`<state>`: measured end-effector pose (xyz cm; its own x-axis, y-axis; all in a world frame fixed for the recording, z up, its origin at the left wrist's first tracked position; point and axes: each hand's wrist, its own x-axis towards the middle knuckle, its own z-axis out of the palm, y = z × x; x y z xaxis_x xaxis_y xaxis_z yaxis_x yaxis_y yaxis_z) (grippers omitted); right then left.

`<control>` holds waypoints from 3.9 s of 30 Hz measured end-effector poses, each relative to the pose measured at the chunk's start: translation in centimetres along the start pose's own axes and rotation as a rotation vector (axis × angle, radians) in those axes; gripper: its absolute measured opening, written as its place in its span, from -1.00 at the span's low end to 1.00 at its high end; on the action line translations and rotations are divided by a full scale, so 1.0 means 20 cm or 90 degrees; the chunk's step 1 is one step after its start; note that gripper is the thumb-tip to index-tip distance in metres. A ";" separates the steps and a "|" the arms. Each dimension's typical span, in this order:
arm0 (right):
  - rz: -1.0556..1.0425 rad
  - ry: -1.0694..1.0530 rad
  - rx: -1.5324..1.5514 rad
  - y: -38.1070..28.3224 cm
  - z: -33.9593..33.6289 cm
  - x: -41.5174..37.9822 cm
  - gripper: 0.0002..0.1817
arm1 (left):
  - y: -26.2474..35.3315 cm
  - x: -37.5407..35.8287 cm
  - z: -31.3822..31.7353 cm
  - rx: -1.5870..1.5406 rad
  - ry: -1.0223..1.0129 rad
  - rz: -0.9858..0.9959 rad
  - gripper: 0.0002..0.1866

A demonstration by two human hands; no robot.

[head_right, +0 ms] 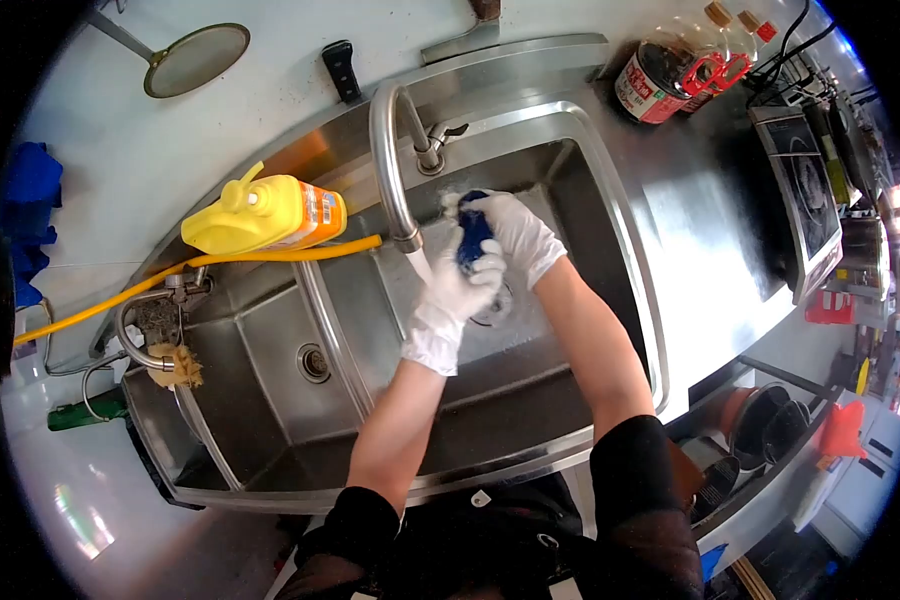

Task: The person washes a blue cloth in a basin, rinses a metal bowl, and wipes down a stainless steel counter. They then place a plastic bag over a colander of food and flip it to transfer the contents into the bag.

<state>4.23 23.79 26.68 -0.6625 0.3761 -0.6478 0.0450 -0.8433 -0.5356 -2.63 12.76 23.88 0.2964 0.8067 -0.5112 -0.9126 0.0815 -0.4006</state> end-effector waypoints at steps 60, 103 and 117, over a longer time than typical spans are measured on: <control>-0.137 0.351 -0.155 0.67 -0.34 -0.48 -0.65 | -0.58 -0.17 -0.38 1.470 0.156 0.283 -0.85; 0.083 0.375 0.248 1.09 -0.86 -0.11 -0.78 | -0.43 0.08 -0.77 1.855 0.354 0.072 -0.60; -0.325 0.325 -0.405 0.78 -0.56 -0.61 -0.81 | -0.11 -0.25 -0.65 1.135 0.341 0.457 -0.45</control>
<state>21.39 10.27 20.26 -0.3157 0.8885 -0.3330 0.3383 -0.2225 -0.9144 1.50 0.97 17.38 -0.4552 0.7539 -0.4737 0.0191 0.5402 0.8413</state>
